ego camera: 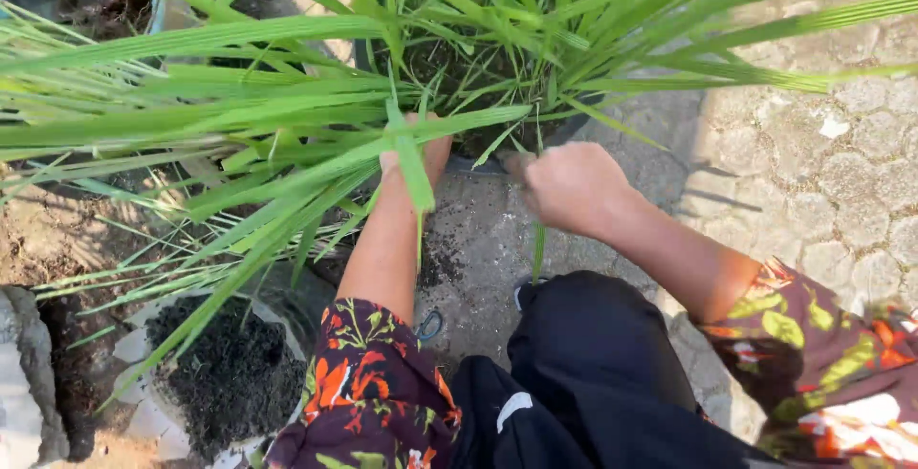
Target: Trimming grass and clearing soil from potted plants using a small hand sickle.
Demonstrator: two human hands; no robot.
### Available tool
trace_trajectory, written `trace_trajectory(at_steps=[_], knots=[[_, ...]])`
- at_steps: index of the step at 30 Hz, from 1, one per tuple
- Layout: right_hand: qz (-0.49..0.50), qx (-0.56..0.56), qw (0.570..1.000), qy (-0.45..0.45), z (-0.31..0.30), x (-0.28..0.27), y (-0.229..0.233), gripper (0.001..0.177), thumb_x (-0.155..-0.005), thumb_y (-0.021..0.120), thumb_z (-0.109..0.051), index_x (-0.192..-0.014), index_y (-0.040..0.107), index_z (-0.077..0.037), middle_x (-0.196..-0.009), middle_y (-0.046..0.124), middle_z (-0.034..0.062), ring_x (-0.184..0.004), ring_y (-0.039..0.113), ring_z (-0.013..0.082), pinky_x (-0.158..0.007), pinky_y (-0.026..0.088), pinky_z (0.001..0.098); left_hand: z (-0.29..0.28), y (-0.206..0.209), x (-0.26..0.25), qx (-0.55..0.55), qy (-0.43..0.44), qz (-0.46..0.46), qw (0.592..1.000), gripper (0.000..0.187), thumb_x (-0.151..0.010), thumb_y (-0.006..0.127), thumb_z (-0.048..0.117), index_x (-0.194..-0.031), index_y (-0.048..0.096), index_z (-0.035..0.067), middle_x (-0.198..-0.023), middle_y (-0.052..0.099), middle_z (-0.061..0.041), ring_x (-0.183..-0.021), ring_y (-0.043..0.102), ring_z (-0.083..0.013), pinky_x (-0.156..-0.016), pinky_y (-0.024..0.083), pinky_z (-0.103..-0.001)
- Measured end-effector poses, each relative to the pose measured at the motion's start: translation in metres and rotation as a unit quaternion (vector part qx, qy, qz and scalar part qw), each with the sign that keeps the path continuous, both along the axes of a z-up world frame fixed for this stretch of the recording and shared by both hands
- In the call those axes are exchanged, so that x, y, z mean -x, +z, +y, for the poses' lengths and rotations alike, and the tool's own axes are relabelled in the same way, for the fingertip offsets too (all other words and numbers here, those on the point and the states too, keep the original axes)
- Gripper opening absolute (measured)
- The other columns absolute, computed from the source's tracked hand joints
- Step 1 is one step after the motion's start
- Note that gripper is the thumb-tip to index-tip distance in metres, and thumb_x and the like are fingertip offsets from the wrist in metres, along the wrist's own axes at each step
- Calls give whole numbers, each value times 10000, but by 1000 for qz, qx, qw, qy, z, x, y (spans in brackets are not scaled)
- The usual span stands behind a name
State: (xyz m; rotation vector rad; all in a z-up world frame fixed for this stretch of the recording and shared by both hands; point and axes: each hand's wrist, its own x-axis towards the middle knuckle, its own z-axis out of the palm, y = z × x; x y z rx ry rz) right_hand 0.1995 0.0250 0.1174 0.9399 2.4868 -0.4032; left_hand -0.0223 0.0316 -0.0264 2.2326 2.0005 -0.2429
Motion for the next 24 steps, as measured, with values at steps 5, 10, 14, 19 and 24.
trace_trajectory(at_steps=[5,10,14,19,24], knots=[[45,-32,990,-132,-17,-18,-4,451,-927,599,-358,-1262,611,-57,-736,723,171,-656,725,373,-573,580,500,-12,-16,1,-166,24,-112,979,142,-918,660,170,-821,764,160,-769,726,-102,-724,723,-313,-618,546,-459],[134,-86,973,-169,-33,-38,-33,462,-932,617,-372,-1242,633,-30,-763,723,179,-629,713,369,-546,572,489,-9,-14,-3,-229,2,-44,972,116,-871,635,148,-885,749,167,-781,725,-83,-684,716,-299,-646,558,-473],[163,-108,961,-195,-53,-46,-45,397,-960,641,-371,-1211,648,-64,-785,724,155,-642,706,348,-556,566,460,-20,11,-8,-212,20,-14,977,136,-865,615,131,-894,746,153,-774,725,-92,-675,716,-312,-666,571,-494],[292,-170,925,-173,-52,-63,-77,545,-917,667,-319,-1359,613,-5,-794,697,171,-661,698,323,-572,556,436,-16,-24,-5,-167,25,-22,985,149,-865,615,101,-907,754,134,-836,735,-112,-741,730,-307,-655,585,-455],[221,-65,959,-166,12,-78,31,496,-903,701,-435,-1284,701,-117,-878,760,164,-687,710,353,-619,563,458,-9,-1,-21,2,40,30,999,163,-918,619,83,-942,778,110,-919,745,-125,-847,736,-285,-704,601,-423]])
